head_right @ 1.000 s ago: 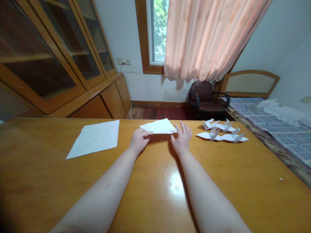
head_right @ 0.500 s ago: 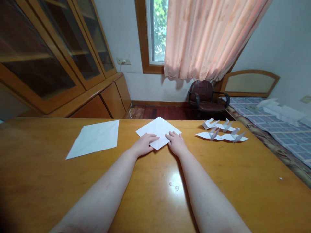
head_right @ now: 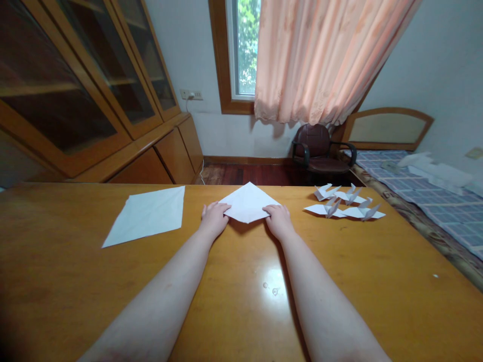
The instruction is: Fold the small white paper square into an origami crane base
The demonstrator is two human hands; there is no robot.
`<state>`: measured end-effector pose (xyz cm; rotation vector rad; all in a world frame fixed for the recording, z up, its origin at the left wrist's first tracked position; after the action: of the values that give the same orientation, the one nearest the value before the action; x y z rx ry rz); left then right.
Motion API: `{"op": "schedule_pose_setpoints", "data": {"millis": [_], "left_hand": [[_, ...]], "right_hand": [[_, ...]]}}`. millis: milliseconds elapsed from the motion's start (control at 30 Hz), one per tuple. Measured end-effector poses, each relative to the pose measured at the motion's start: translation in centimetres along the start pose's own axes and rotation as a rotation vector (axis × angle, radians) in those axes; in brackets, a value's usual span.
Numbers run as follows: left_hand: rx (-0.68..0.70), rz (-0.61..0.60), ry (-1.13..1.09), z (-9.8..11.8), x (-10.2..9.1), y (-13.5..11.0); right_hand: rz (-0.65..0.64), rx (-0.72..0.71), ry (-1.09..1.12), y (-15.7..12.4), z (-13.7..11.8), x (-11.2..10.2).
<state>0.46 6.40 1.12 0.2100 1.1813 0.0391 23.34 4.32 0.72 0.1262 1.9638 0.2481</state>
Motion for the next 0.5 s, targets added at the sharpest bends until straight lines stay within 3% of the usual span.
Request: {"op": "schedule_pose_setpoints", "data": {"millis": [233,500], "left_hand": [[0.030,0.064,-0.106,0.7,-0.9,-0.1],[-0.090,0.083,-0.074,-0.2,-1.1,0.0]], "right_hand": [[0.084,0.068,0.067,-0.2,-0.3,-1.4],[0.138,0.241,0.049,-0.2,1.2,-1.7]]}}
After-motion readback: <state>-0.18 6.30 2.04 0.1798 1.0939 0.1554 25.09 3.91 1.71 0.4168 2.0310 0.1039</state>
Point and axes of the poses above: each hand's wrist, its own y-axis towards the middle knuckle, its own x-axis out of the palm, z = x × y, the point moved 7 cm from there along y, towards the middle knuckle, and after that the axes turned 7 degrees about z, right-handed, at the moved point
